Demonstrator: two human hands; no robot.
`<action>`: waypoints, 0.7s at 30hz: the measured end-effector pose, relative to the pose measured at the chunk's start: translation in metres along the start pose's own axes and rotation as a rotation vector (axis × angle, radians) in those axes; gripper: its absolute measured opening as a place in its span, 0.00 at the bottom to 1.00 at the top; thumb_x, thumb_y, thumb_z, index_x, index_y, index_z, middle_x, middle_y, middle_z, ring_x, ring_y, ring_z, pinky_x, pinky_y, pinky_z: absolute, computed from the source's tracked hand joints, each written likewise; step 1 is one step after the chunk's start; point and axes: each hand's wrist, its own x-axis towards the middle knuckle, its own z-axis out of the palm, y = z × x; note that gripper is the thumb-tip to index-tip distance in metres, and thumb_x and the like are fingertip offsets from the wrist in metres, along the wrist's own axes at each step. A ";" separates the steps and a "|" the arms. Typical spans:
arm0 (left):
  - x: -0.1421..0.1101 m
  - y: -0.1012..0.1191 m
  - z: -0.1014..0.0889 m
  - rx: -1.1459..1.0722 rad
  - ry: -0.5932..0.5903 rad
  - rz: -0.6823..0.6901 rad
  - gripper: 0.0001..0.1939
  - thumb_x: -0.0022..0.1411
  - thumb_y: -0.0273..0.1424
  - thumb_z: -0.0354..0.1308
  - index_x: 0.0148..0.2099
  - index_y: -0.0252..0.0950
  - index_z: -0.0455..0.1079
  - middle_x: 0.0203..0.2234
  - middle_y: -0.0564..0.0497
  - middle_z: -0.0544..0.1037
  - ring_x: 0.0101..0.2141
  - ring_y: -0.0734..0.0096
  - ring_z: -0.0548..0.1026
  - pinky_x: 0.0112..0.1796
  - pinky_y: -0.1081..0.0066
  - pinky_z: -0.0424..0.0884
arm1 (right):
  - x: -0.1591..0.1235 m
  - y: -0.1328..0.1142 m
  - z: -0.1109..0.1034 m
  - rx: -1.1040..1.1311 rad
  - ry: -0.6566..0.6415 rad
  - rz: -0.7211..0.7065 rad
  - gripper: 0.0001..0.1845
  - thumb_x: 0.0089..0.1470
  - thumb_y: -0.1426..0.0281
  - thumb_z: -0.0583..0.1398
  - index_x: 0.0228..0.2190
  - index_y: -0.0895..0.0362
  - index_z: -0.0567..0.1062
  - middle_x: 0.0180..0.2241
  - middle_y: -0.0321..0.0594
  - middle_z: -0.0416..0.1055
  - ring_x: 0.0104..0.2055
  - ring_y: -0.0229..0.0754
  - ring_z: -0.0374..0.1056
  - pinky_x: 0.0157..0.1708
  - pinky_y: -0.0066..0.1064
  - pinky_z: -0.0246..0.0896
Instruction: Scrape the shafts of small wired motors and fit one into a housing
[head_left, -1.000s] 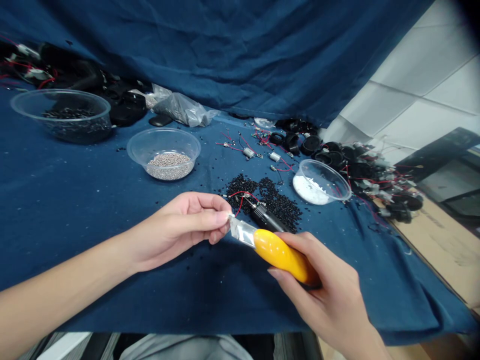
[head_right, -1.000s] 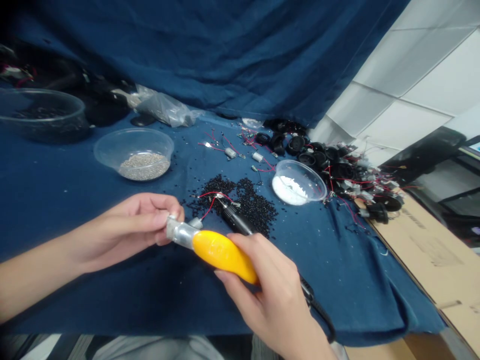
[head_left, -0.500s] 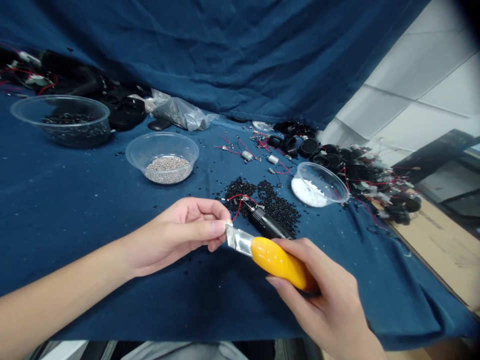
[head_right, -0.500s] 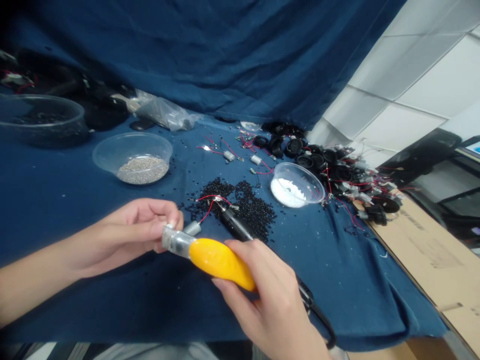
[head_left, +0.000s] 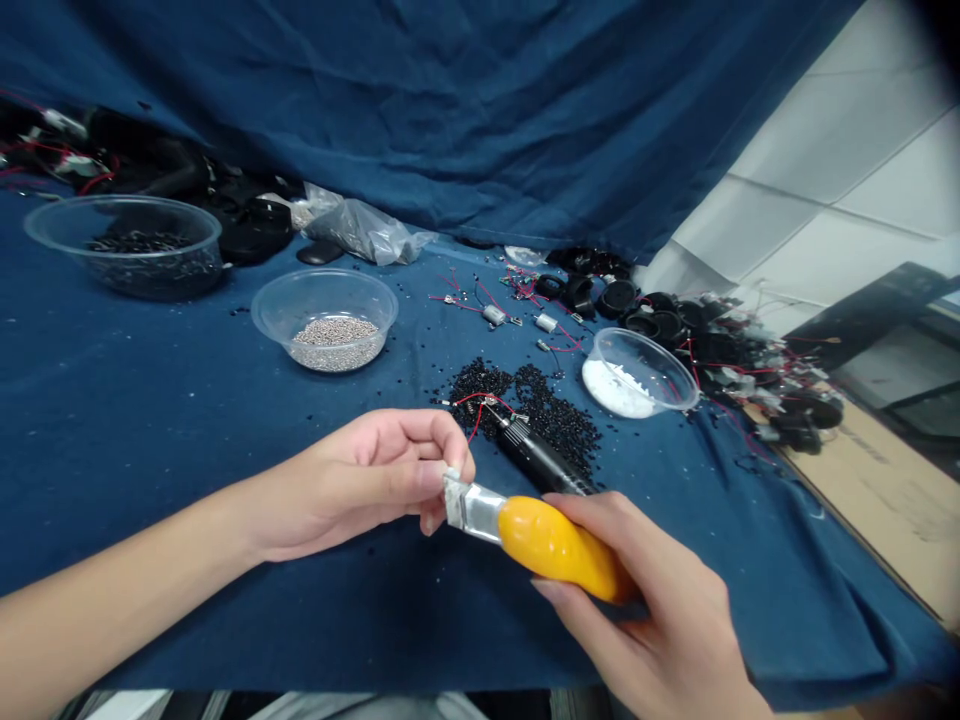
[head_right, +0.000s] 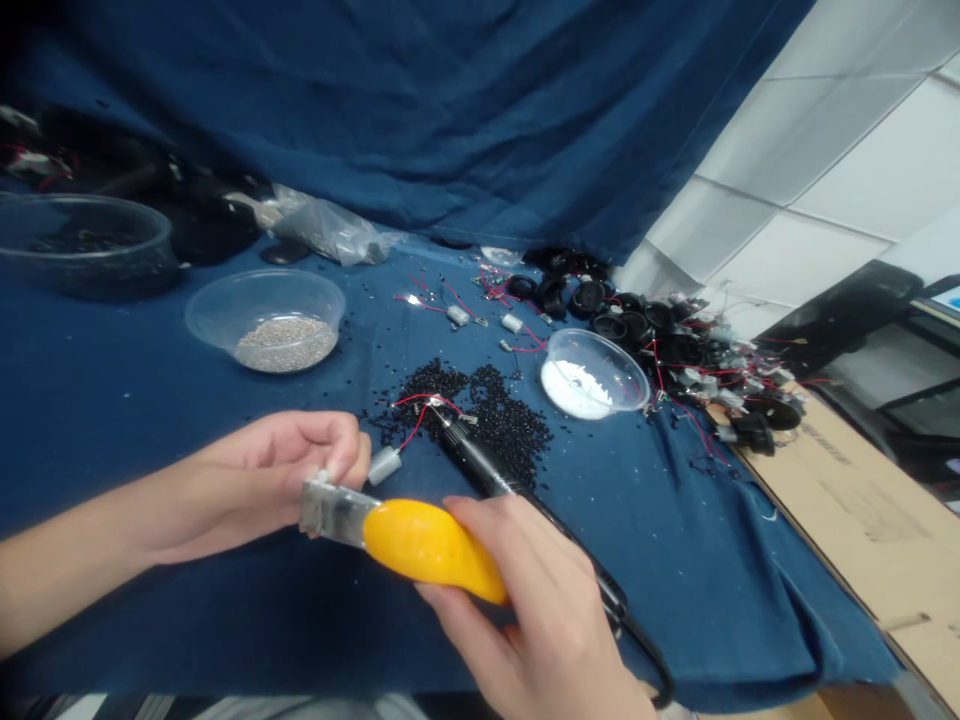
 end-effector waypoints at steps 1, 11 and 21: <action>0.000 0.000 0.000 -0.004 -0.008 0.002 0.07 0.62 0.30 0.65 0.36 0.31 0.71 0.30 0.52 0.70 0.30 0.79 0.68 0.33 0.81 0.69 | -0.001 0.000 0.000 -0.008 0.001 -0.001 0.16 0.59 0.68 0.62 0.48 0.58 0.71 0.38 0.40 0.74 0.38 0.37 0.72 0.42 0.24 0.68; 0.000 0.000 0.001 0.006 0.004 0.000 0.09 0.61 0.30 0.66 0.35 0.30 0.71 0.30 0.52 0.71 0.29 0.79 0.68 0.32 0.82 0.68 | -0.004 0.000 -0.001 -0.040 0.001 -0.001 0.16 0.58 0.68 0.62 0.48 0.58 0.70 0.39 0.41 0.74 0.40 0.39 0.73 0.44 0.27 0.69; -0.001 0.000 0.003 0.058 0.061 0.020 0.09 0.60 0.32 0.66 0.34 0.31 0.72 0.28 0.53 0.71 0.28 0.80 0.67 0.31 0.82 0.67 | -0.002 -0.002 0.000 -0.037 0.016 0.013 0.14 0.58 0.68 0.62 0.47 0.56 0.71 0.37 0.39 0.75 0.35 0.38 0.72 0.37 0.25 0.68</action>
